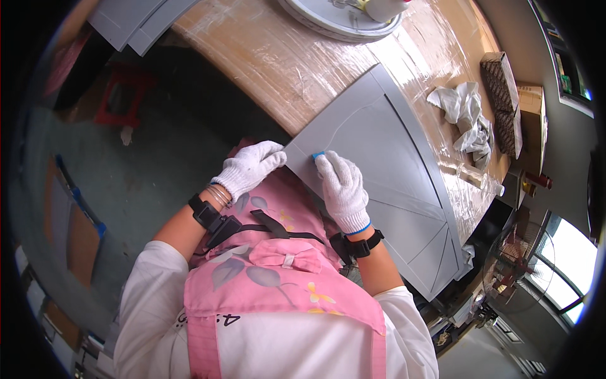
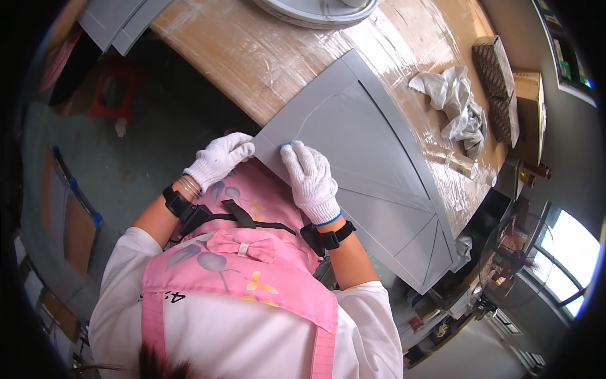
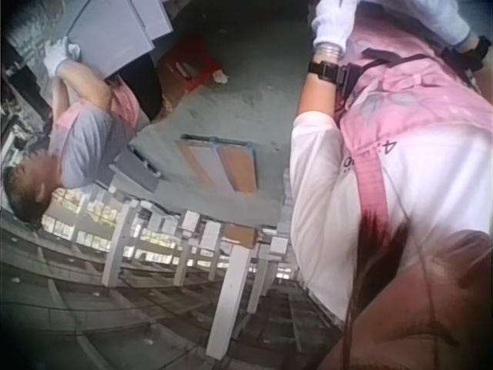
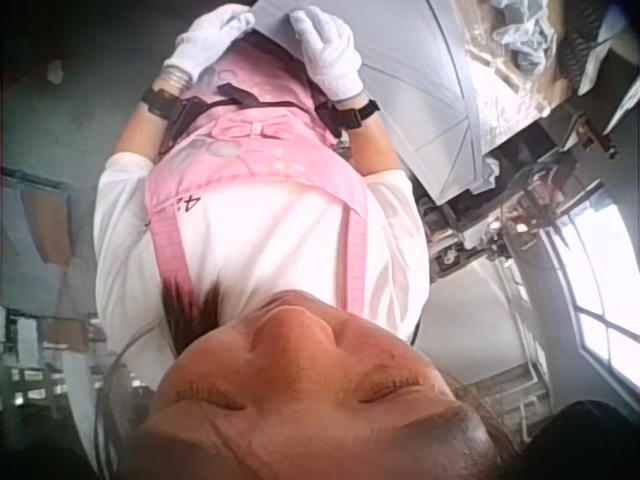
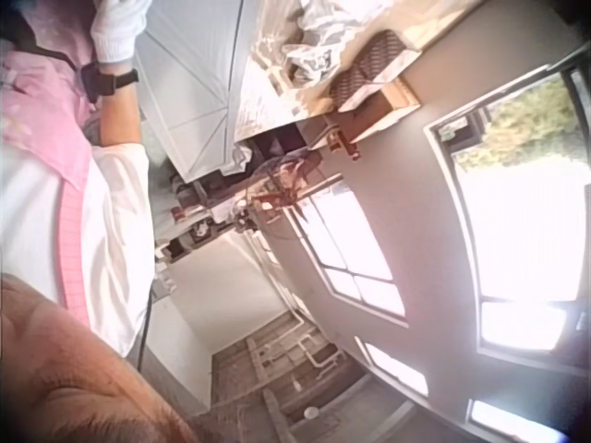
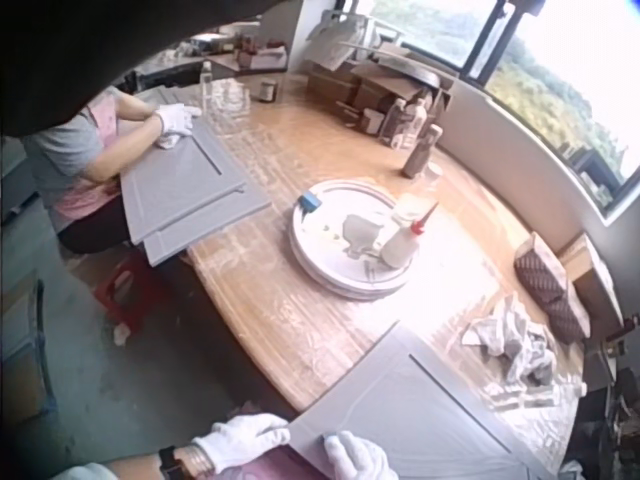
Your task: Cleaning and finishing grey furniture panels using a scraper, cloth, and marking pen in a workshop environment.
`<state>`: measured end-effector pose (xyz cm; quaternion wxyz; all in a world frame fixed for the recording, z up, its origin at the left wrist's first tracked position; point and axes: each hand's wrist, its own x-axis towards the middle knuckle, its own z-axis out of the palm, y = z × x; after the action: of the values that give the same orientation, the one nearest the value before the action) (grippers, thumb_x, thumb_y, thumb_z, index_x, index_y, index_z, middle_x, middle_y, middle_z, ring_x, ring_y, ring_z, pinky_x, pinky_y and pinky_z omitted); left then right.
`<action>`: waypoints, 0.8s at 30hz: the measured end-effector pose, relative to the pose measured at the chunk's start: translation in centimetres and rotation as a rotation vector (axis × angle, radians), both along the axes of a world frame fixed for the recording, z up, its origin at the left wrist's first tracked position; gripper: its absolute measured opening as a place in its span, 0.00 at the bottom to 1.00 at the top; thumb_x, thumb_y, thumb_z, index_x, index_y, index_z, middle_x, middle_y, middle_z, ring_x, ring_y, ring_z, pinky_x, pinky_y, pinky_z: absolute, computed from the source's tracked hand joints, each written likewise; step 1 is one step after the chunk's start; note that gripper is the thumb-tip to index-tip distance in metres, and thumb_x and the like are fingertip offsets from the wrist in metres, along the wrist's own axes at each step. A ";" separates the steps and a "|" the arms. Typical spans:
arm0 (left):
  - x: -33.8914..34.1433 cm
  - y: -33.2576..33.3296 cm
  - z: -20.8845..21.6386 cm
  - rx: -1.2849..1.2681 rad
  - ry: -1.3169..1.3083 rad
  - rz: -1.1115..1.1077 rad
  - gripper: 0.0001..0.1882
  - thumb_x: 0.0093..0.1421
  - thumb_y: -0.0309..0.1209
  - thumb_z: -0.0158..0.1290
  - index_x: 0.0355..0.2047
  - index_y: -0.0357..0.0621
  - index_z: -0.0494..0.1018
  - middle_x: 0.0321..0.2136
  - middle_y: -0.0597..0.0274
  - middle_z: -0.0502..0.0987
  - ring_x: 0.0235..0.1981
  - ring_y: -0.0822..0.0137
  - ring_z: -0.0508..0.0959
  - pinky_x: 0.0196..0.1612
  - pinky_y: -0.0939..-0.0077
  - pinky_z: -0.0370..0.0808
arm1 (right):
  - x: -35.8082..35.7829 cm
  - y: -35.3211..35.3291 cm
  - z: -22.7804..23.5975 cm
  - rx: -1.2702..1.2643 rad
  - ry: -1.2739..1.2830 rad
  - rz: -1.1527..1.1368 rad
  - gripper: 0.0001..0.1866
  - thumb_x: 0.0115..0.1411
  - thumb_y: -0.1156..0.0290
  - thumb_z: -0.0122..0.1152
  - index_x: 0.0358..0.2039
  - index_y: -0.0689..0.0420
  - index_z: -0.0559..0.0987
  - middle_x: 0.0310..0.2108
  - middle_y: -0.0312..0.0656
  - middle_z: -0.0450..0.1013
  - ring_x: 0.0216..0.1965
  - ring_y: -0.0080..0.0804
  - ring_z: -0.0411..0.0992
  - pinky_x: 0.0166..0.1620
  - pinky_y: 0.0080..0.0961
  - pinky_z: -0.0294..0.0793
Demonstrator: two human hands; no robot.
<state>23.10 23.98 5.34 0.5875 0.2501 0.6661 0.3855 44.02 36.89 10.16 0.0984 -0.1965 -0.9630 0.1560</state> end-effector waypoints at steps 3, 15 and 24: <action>0.0 -0.1 -0.4 0.006 0.024 -0.013 0.24 0.66 0.46 0.53 0.52 0.38 0.73 0.42 0.55 0.81 0.46 0.63 0.79 0.51 0.69 0.74 | -0.1 0.0 -0.1 0.017 -0.019 -0.020 0.26 0.52 0.75 0.57 0.55 0.54 0.75 0.53 0.46 0.71 0.51 0.45 0.71 0.54 0.38 0.70; -0.1 0.0 0.1 0.020 -0.047 0.014 0.23 0.67 0.44 0.54 0.51 0.37 0.73 0.41 0.56 0.81 0.45 0.66 0.79 0.51 0.71 0.75 | -0.3 0.8 0.1 0.075 0.001 -0.071 0.25 0.50 0.74 0.61 0.52 0.56 0.76 0.51 0.46 0.72 0.49 0.45 0.72 0.52 0.39 0.71; -0.1 0.0 -0.1 0.010 -0.048 0.018 0.22 0.67 0.42 0.54 0.51 0.37 0.73 0.42 0.57 0.81 0.45 0.68 0.79 0.50 0.72 0.75 | -0.8 1.2 0.3 0.114 0.066 -0.095 0.26 0.48 0.78 0.63 0.51 0.57 0.75 0.49 0.46 0.72 0.46 0.44 0.73 0.48 0.39 0.72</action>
<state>23.05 23.96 5.29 0.5988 0.2375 0.6520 0.3999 43.26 38.09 10.45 0.1483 -0.2310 -0.9561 0.1022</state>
